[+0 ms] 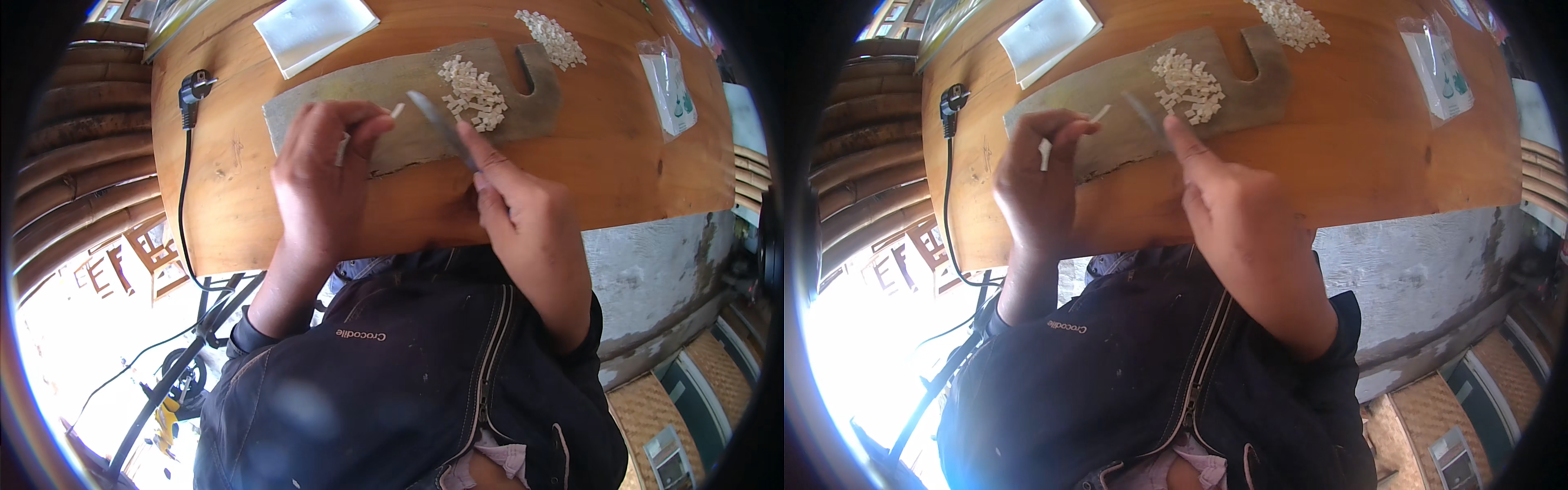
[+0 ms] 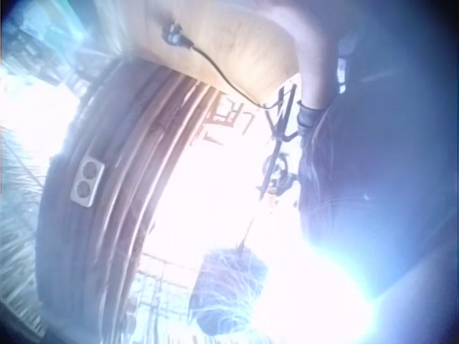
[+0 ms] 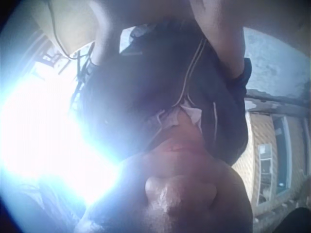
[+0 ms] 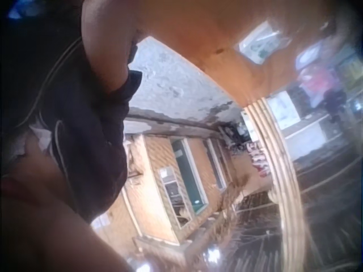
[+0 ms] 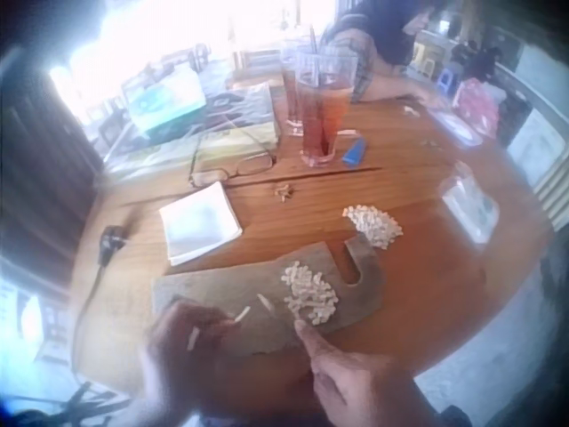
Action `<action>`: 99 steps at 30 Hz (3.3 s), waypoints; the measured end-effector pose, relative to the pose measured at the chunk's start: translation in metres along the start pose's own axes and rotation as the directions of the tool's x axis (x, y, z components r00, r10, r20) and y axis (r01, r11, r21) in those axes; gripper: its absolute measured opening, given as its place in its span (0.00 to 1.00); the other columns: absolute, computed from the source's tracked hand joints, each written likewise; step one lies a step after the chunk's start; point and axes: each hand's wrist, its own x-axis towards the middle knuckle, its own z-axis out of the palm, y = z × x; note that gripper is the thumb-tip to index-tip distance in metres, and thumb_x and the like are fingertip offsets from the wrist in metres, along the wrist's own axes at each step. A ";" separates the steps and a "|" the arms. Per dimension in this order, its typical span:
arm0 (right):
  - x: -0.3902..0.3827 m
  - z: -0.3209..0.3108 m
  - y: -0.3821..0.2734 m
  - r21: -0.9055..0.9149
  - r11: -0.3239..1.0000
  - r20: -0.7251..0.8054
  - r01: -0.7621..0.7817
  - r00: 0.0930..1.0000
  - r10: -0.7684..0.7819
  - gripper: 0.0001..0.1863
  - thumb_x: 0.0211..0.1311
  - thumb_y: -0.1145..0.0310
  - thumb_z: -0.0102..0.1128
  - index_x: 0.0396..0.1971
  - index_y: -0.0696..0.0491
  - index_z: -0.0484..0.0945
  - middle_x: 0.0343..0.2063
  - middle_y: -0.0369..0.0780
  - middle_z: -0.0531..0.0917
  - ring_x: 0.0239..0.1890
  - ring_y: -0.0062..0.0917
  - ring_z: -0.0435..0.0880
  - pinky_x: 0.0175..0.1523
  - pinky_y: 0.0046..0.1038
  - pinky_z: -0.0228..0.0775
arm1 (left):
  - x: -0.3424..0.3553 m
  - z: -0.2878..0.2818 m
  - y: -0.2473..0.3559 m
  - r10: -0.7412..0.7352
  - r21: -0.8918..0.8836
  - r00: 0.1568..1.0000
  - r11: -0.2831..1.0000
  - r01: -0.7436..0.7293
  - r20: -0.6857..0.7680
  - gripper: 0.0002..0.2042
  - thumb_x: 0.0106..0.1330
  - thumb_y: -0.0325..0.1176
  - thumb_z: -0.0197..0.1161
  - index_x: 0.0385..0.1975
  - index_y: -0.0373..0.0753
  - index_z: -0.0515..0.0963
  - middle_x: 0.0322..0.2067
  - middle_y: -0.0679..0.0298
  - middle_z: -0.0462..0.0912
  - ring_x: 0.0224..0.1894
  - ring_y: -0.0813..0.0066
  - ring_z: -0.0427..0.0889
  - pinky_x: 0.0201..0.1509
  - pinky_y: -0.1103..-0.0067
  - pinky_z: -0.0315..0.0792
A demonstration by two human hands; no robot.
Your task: The person uses a knife to cut small white rectangular pieces on a cutting board. They repeatedly slice the pieces into smaller bits and then fold a white paper sheet over the cut pieces.
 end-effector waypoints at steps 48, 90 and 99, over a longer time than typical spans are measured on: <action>-0.023 0.005 -0.020 -0.228 0.970 -0.047 -0.085 0.996 0.077 0.33 0.63 0.85 0.59 0.68 0.45 0.77 0.25 0.49 0.76 0.24 0.24 0.73 0.35 0.27 0.72 | -0.009 0.008 0.000 0.317 0.182 0.930 0.919 -0.350 0.189 0.15 0.53 0.26 0.75 0.42 0.46 0.89 0.39 0.68 0.84 0.42 0.64 0.79 0.45 0.71 0.77; -0.021 0.003 -0.020 -0.183 0.981 0.016 -0.065 0.997 0.070 0.33 0.62 0.87 0.58 0.66 0.48 0.78 0.34 0.54 0.85 0.30 0.30 0.86 0.41 0.28 0.77 | -0.010 0.001 0.001 0.305 0.177 0.932 0.924 -0.340 0.198 0.13 0.55 0.25 0.75 0.40 0.45 0.90 0.38 0.68 0.85 0.41 0.64 0.80 0.43 0.71 0.77; -0.023 0.007 -0.027 -0.326 0.943 0.015 -0.059 0.998 0.067 0.34 0.61 0.87 0.59 0.67 0.47 0.77 0.32 0.53 0.84 0.30 0.34 0.87 0.41 0.32 0.79 | -0.011 -0.006 0.005 0.274 0.186 0.941 0.932 -0.311 0.198 0.13 0.53 0.23 0.75 0.40 0.44 0.89 0.40 0.67 0.85 0.42 0.62 0.80 0.44 0.70 0.78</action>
